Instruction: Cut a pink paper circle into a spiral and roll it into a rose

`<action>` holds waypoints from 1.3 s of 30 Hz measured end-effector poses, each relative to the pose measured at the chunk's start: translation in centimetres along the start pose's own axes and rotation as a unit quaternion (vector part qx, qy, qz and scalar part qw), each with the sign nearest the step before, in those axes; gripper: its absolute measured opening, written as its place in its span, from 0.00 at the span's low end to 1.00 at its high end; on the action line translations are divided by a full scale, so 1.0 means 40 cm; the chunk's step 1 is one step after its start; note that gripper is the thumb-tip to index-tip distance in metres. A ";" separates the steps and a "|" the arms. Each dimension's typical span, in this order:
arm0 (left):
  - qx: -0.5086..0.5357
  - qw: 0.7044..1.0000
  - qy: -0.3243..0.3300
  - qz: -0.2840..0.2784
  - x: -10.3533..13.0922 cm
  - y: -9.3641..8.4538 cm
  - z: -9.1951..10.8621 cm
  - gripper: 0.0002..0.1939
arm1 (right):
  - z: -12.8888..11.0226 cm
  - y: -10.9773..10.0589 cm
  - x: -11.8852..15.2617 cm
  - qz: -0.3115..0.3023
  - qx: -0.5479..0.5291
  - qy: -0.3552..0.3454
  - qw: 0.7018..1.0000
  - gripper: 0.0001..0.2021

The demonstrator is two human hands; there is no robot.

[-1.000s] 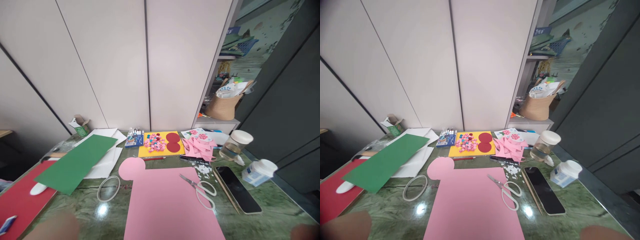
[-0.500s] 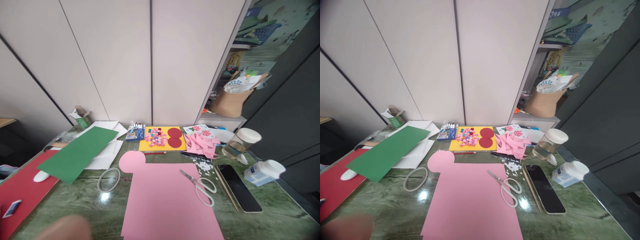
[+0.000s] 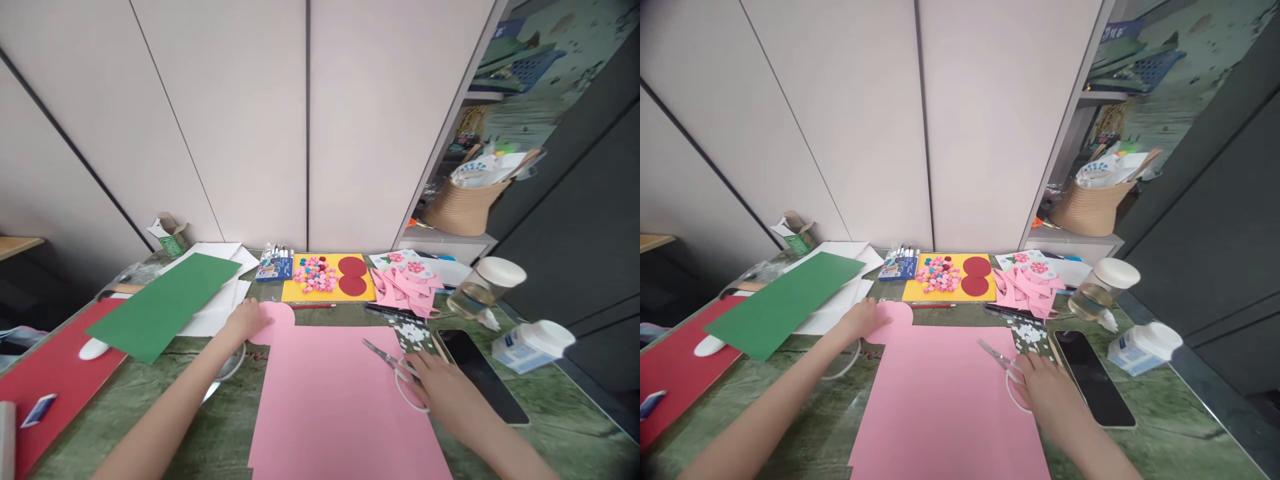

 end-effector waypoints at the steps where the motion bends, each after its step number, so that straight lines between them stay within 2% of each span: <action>1: 0.004 1.000 -0.004 -0.009 -0.010 0.008 -0.009 0.27 | 0.010 0.028 0.008 -0.005 -0.001 0.011 1.000 0.08; 4: 0.023 0.999 -0.008 -0.034 -0.030 0.025 -0.027 0.30 | 0.025 0.074 0.026 -0.014 -0.025 0.027 0.999 0.07; 8: 0.039 0.998 0.000 -0.042 -0.036 0.031 -0.033 0.26 | 0.033 0.094 0.020 -0.064 -0.102 0.060 0.991 0.05; 10: 0.037 0.999 0.003 -0.026 -0.036 0.028 -0.032 0.25 | 0.037 0.093 0.011 -0.092 -0.138 0.088 0.982 0.04; 13: 0.030 1.000 -0.003 -0.003 -0.039 0.024 -0.035 0.29 | 0.027 0.070 -0.004 -0.104 -0.186 0.109 0.971 0.04; 15: 0.030 0.999 -0.009 -0.007 -0.045 0.028 -0.039 0.30 | 0.015 0.049 -0.014 -0.096 -0.214 0.110 0.966 0.04; 18: 0.036 0.999 -0.011 -0.034 -0.056 0.039 -0.045 0.23 | -0.003 0.030 -0.026 -0.081 -0.244 0.107 0.961 0.06; 20: 0.040 0.998 -0.010 -0.052 -0.062 0.044 -0.048 0.18 | -0.014 0.029 -0.033 -0.080 -0.261 0.103 0.956 0.06; 23: 0.046 0.997 -0.001 -0.067 -0.061 0.048 -0.047 0.16 | -0.025 0.038 -0.045 -0.090 -0.292 0.103 0.946 0.05; 28: 0.039 0.999 0.008 -0.036 -0.050 0.036 -0.038 0.17 | -0.053 0.053 -0.058 -0.115 -0.368 0.111 0.916 0.05; 30: 0.035 0.999 0.005 -0.028 -0.049 0.033 -0.037 0.17 | -0.077 0.060 -0.057 -0.124 -0.361 0.099 0.919 0.05; 36: 0.033 0.997 0.008 -0.063 -0.067 0.045 -0.037 0.17 | -0.158 0.058 -0.057 -0.137 -0.224 0.024 0.965 0.02; 38: 0.031 0.997 0.013 -0.076 -0.070 0.050 -0.038 0.17 | -0.167 0.013 -0.049 -0.120 -0.224 0.011 0.967 0.05; 39: 0.030 0.996 0.017 -0.080 -0.071 0.053 -0.038 0.17 | -0.162 -0.030 -0.039 -0.085 -0.243 0.013 0.966 0.08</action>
Point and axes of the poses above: each hand's wrist, its own x-axis away from the middle knuckle, its own y-axis out of the palm, z = x × y, the point moved 10 cm from there along -x, towards the middle knuckle, and after that the axes turned 1 degree about y, right-handed, at the moved point
